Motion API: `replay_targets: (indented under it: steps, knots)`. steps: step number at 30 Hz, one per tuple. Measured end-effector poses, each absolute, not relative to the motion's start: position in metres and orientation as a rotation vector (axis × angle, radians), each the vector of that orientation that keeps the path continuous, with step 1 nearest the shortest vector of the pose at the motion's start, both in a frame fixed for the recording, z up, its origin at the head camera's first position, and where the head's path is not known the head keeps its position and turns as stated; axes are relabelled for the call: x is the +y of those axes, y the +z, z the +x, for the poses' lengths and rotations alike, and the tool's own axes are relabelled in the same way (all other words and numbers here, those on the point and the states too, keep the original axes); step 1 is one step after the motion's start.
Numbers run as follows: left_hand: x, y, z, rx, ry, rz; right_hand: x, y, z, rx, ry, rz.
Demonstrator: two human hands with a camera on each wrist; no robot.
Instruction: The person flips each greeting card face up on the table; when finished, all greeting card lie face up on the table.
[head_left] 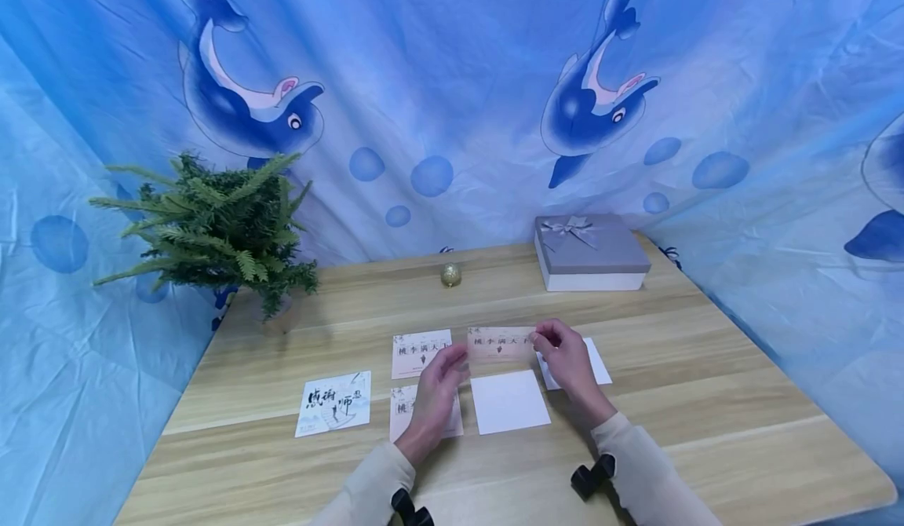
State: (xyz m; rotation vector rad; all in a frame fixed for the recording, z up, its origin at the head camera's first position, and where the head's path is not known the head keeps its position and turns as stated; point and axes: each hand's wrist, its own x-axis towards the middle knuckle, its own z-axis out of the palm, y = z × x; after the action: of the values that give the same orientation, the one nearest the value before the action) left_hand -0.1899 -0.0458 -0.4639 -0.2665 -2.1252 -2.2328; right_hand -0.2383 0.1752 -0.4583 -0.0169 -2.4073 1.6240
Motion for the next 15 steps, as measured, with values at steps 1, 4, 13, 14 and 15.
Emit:
replay_targets:
  steps: [1, 4, 13, 14, 15]
  knots:
    - [-0.0456, -0.4638, -0.1901, -2.140, -2.228, -0.262, 0.1754, -0.4583, -0.2387, -2.412, 1.626, -0.021]
    - [-0.0452, -0.4634, -0.1907, -2.195, -2.196, -0.247, 0.1759, -0.4578, -0.2398, -2.429, 1.627, -0.023]
    - [-0.0458, -0.4684, -0.1937, -2.268, -2.173, -0.226, 0.1742, -0.4575, -0.2379, -2.521, 1.581, 0.108]
    - [-0.0458, -0.4690, -0.1939, -2.274, -2.185, -0.223, 0.1737, -0.4580, -0.2375, -2.539, 1.591, 0.122]
    - [-0.0456, -0.4696, -0.1942, -2.278, -2.195, -0.221, 0.1731, -0.4587, -0.2373, -2.558, 1.602, 0.128]
